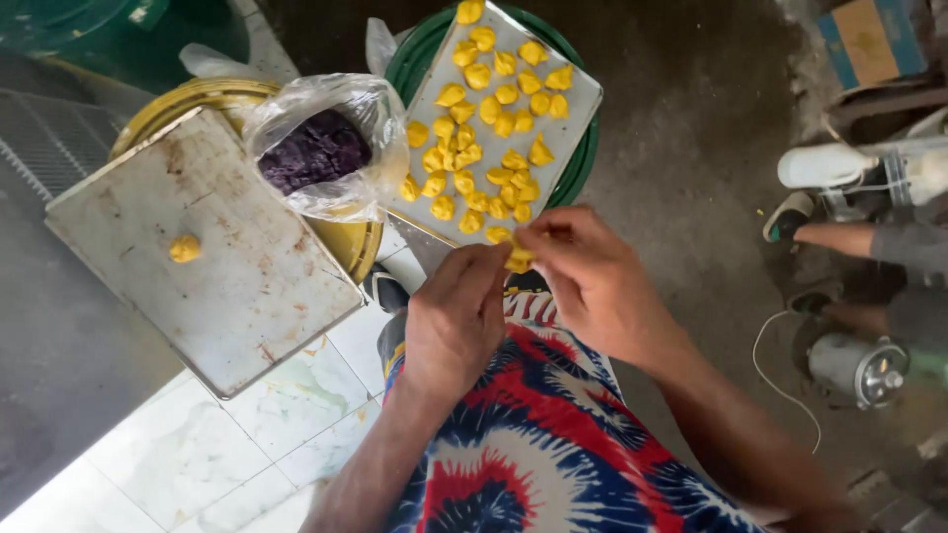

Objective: Filling small portions of yellow dough with purple filling and arranging them on a tray.

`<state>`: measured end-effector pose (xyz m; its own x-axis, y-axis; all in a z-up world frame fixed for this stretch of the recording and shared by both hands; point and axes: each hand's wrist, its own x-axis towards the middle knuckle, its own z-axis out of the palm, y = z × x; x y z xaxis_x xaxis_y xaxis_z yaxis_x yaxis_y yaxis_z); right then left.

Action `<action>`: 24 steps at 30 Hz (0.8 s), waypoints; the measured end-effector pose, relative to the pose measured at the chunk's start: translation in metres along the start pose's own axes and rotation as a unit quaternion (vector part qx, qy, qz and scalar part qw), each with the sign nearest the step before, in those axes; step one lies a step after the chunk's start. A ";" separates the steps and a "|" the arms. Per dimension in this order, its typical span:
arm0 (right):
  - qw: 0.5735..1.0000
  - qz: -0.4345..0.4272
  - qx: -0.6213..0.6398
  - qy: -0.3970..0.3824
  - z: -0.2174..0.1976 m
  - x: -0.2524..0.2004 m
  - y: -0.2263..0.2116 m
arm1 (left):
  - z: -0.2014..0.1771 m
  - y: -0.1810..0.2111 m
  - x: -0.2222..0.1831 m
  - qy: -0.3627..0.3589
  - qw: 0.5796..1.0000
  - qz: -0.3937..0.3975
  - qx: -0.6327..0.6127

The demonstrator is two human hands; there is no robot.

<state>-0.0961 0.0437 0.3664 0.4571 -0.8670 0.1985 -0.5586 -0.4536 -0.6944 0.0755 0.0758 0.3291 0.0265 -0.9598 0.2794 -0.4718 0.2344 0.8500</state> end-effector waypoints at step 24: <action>0.955 -0.240 0.170 -0.030 -0.097 0.009 0.149 | 0.121 0.090 0.034 0.092 0.990 -0.017 0.103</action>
<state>-0.2420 -0.0517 0.3320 0.6485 -0.5585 0.5172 -0.0232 -0.6937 -0.7199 -0.0726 0.0455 0.3609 0.1962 -0.9182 0.3442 -0.6374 0.1473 0.7563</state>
